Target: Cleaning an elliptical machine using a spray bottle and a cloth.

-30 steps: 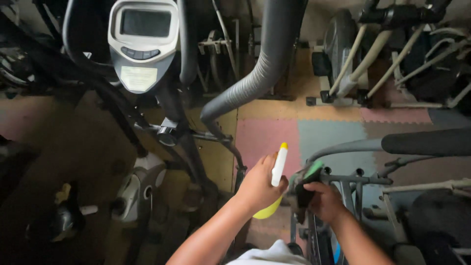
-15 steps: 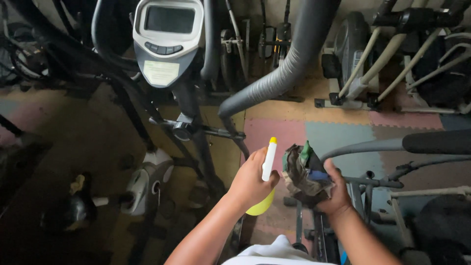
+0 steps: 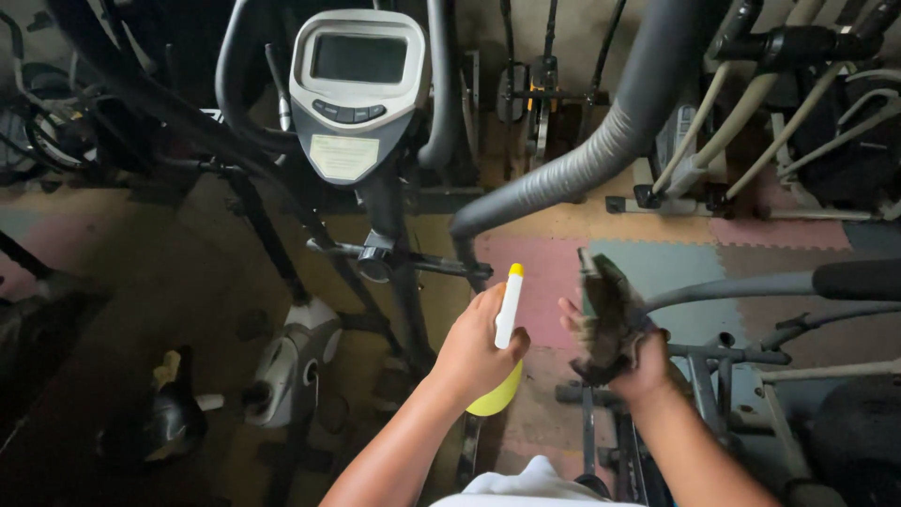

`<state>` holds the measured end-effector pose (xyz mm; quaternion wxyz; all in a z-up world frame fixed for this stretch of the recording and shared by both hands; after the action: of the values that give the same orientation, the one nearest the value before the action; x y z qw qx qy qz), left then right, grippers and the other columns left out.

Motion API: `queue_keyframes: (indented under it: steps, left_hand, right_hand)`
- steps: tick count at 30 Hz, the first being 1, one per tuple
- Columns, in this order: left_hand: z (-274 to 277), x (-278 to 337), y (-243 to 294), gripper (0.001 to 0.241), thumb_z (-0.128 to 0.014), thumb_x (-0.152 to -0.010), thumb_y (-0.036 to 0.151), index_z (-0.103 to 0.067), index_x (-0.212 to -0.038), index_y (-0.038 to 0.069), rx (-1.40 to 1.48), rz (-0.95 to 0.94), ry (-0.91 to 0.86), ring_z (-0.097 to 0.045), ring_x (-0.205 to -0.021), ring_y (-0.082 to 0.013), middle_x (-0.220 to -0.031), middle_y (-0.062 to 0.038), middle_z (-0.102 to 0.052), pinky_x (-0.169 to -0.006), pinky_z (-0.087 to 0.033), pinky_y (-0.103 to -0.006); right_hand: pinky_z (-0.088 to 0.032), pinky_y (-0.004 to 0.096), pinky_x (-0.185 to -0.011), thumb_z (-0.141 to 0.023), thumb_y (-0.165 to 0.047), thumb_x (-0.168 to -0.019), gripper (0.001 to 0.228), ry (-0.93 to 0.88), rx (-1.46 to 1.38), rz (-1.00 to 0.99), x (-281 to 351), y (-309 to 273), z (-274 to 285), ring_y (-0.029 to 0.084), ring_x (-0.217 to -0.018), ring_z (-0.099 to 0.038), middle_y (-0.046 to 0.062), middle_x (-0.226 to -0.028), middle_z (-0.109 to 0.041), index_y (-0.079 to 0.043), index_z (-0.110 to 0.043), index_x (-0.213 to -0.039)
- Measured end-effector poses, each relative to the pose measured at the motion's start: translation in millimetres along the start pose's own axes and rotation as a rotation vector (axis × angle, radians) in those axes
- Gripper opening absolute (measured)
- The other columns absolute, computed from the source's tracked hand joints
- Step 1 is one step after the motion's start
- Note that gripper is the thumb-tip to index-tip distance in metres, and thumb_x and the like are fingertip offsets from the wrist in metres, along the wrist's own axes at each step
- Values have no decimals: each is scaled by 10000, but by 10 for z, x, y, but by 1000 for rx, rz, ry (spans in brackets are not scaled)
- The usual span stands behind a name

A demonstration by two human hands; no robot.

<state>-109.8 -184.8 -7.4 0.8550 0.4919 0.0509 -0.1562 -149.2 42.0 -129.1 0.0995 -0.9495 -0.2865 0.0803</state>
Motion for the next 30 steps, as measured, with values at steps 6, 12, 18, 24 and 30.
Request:
queue_keyframes:
  steps: [6,12,18,24,30]
  left_hand:
    - [152,11,-23,636,-699,-802,101,-491,-1397,16,-34,-138,96,-570,-1244,-442,-1319,-249,-607,-1039,-474,-449]
    - [388,8,264,644,-680,-780,85,-514,-1400,42,170,60,182,-719,-869,-310,-1105,-178,-657,-834,-572,-384]
    - [388,-35,269,616,-687,-800,66,-523,-1392,23,104,-85,220,-708,-847,-259,-1155,-175,-655,-828,-561,-352]
    - [349,-65,142,601,-678,-783,80,-542,-1367,44,168,52,178,-724,-855,-294,-1084,-193,-672,-846,-574,-379]
    - [355,-67,182,608,-676,-797,80,-525,-1384,26,97,-87,186,-662,-1071,-393,-1231,-221,-654,-914,-539,-421]
  right_hand:
    - [-432,508,-1130,-430,-448,-1021,536,421,406,493,-115,-298,-926,288,-1325,-565,83,-1477,-559,-146,-518,-1456]
    - [-475,417,-1182,-493,-366,-1220,387,197,1381,1322,-115,-792,-1900,247,-1312,-556,74,-1475,-565,-89,-511,-1491]
    - [-359,376,-1235,-366,-134,-1229,331,329,1924,1424,-872,-814,-2824,287,-1447,-494,157,-1590,-462,-112,-442,-1550]
    - [-127,439,-1339,-443,-198,-1139,629,644,2469,1545,-972,-376,-2501,393,-1592,-83,233,-1695,-17,-85,-131,-1674]
    - [-86,502,-1319,-477,-164,-1223,622,541,2334,1567,-890,-73,-1974,435,-1585,-22,260,-1718,68,-87,-97,-1710]
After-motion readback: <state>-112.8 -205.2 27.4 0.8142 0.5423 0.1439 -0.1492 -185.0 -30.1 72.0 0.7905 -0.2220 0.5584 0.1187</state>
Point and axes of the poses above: each hand's wrist, its own x-axis away from the middle knuckle, its own z-axis out of the back of the hand, y = z × x, the point moved 4 cm from there along -x, towards the middle knuckle
